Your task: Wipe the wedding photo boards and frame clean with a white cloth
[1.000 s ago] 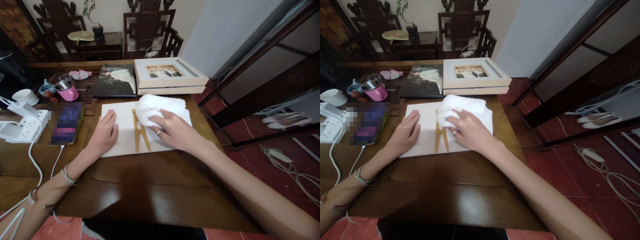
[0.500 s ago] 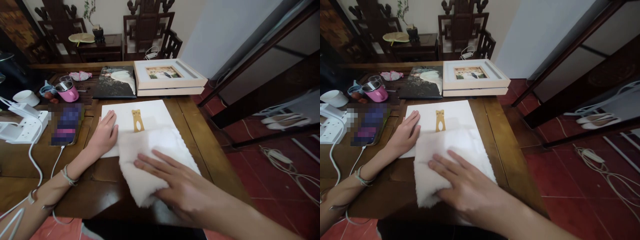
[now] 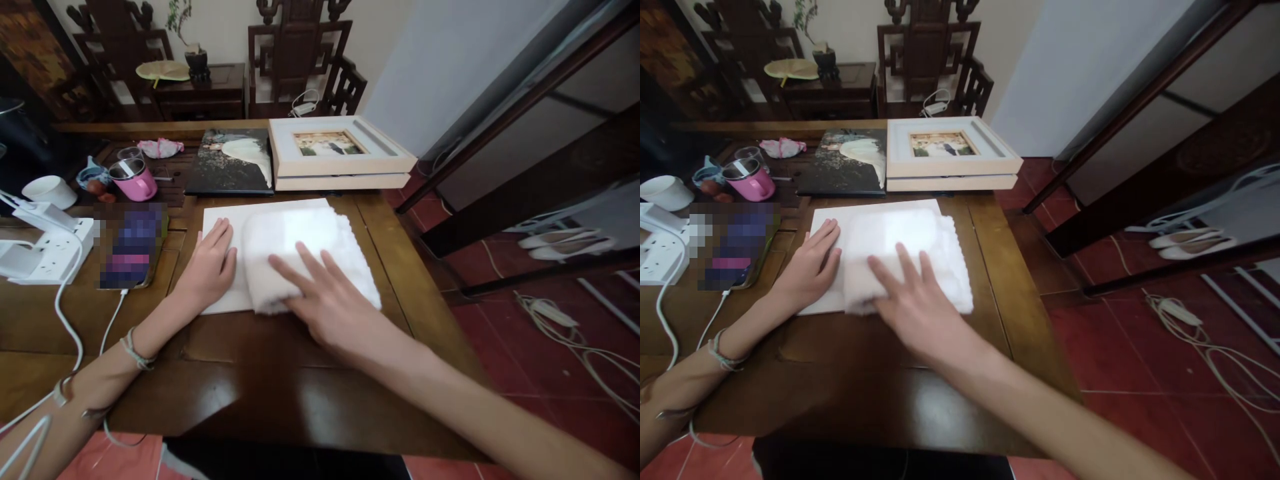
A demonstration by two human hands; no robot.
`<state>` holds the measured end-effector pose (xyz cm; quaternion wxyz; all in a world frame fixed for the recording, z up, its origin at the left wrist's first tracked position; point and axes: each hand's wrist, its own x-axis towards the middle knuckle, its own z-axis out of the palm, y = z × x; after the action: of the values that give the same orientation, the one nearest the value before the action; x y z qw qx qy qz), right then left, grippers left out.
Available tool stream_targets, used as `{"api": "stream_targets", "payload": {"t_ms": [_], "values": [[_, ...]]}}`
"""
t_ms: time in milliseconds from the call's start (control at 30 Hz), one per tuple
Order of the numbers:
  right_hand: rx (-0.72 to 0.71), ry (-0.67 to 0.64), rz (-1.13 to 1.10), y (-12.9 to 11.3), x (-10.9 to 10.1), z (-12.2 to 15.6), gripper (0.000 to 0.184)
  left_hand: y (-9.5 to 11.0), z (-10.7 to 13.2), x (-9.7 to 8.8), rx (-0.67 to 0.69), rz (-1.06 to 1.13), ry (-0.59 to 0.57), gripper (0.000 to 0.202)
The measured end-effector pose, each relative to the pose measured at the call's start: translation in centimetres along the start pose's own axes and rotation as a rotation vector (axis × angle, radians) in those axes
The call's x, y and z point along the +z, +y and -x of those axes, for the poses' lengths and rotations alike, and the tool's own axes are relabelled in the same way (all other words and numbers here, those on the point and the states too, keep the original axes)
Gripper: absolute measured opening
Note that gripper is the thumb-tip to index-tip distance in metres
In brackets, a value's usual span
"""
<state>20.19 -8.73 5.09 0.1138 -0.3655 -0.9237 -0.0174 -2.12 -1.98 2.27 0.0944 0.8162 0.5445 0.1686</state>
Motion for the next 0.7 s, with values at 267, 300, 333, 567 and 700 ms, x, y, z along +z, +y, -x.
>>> {"api": "stream_targets", "payload": {"t_ms": [267, 300, 333, 567, 700], "values": [[-0.079, -0.023, -0.169, -1.5, -1.2, 2.9, 0.025, -0.9, -0.8, 0.2, 0.012, 0.011, 0.003, 0.047], [-0.058, -0.059, -0.174, -0.8, -1.2, 2.3, 0.034, -0.9, -0.6, 0.2, 0.017, 0.011, 0.004, 0.048], [-0.032, -0.084, -0.172, -0.1, -1.1, 1.6, 0.043, -0.8, -0.4, 0.2, 0.021, 0.01, 0.007, 0.048], [0.195, -0.105, -0.095, 3.6, 0.5, -4.5, 0.064, 0.2, 0.9, 0.6, 0.008, -0.006, 0.006, 0.049], [0.174, -0.159, -0.069, 2.1, 0.3, -4.2, 0.05, 0.1, 0.6, 0.6, -0.002, -0.014, -0.001, 0.05]]}}
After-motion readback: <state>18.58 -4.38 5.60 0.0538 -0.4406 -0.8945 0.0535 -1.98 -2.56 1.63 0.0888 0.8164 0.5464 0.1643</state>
